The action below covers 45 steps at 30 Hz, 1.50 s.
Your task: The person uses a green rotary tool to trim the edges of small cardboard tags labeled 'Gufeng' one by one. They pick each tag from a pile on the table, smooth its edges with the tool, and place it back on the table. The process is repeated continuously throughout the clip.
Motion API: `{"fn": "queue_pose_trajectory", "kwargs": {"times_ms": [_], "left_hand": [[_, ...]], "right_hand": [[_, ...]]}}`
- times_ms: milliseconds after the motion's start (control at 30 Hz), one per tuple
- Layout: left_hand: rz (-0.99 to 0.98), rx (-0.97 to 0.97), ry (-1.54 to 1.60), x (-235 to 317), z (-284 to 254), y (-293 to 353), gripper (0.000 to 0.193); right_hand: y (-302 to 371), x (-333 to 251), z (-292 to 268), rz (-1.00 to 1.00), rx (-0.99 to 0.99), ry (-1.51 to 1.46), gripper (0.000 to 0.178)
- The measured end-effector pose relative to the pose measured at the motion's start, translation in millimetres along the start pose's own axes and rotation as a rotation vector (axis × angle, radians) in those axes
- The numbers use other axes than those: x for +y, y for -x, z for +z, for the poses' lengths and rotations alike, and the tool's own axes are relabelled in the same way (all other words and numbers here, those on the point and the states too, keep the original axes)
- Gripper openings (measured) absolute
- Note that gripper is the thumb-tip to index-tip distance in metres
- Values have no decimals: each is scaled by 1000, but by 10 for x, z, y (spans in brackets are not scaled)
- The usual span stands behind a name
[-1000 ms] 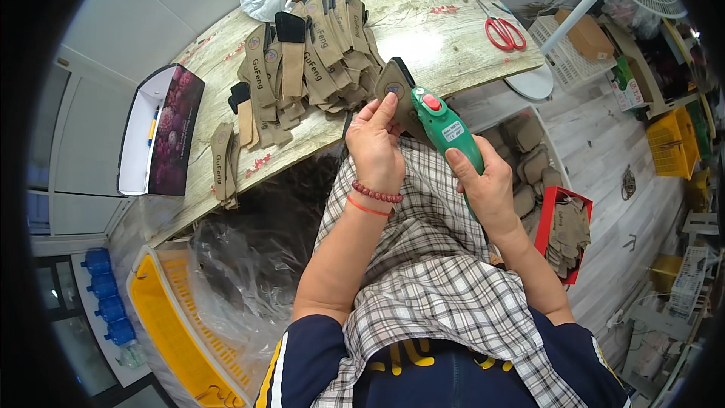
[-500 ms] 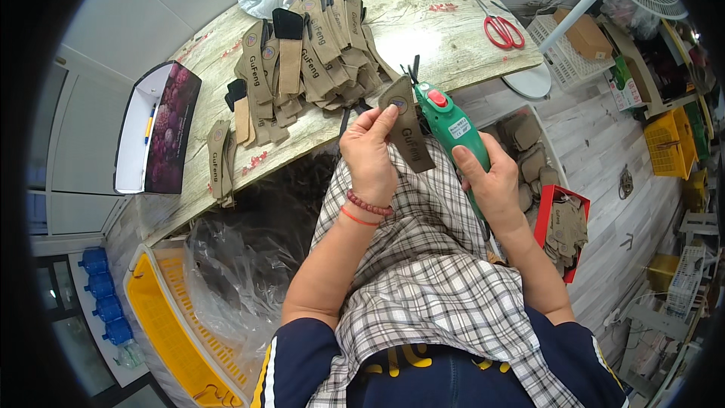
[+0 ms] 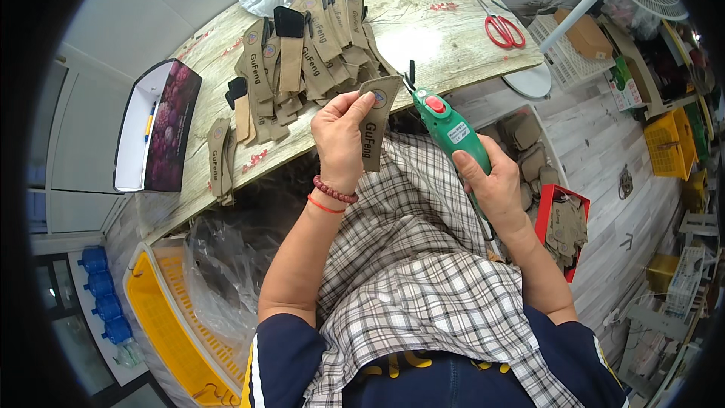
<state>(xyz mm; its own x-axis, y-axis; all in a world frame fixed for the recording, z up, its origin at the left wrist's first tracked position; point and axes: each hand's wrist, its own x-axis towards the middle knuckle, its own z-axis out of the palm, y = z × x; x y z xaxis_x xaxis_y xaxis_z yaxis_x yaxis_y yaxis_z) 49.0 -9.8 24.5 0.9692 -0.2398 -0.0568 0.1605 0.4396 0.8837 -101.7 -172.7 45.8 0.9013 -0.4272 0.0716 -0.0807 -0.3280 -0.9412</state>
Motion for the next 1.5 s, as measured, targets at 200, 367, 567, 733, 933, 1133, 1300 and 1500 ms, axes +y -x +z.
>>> {"fn": "queue_pose_trajectory", "kwargs": {"times_ms": [200, 367, 567, 733, 933, 1133, 1300, 1500], "left_hand": [[1, -50, -99, 59, -18, -14, 10], [-30, -105, -209, 190, -76, -53, 10], [-104, -247, -474, 519, -287, -86, 10], [66, 131, -482, 1105, -1269, -301, 8], [138, 683, -1326, 955, -2767, -714, 26], [693, 530, -1512, 833, -1798, -1291, 38], [696, 604, -1424, 655, -1241, -1611, 39], [595, 539, -786, 712, -1101, -1493, 24]], "right_hand": [[-13, -51, -24, 49, -37, -8, 45], [-8, -36, -39, 20, -47, 21, 45], [-23, -53, 53, -5, -97, -1, 42], [65, 3, 46, 93, -77, -63, 35], [54, 9, 131, 73, -119, -59, 33], [42, 1, 122, 102, -89, -70, 36], [44, -32, 181, 50, -99, -15, 37], [53, -33, 206, 21, -103, -23, 36]]}}
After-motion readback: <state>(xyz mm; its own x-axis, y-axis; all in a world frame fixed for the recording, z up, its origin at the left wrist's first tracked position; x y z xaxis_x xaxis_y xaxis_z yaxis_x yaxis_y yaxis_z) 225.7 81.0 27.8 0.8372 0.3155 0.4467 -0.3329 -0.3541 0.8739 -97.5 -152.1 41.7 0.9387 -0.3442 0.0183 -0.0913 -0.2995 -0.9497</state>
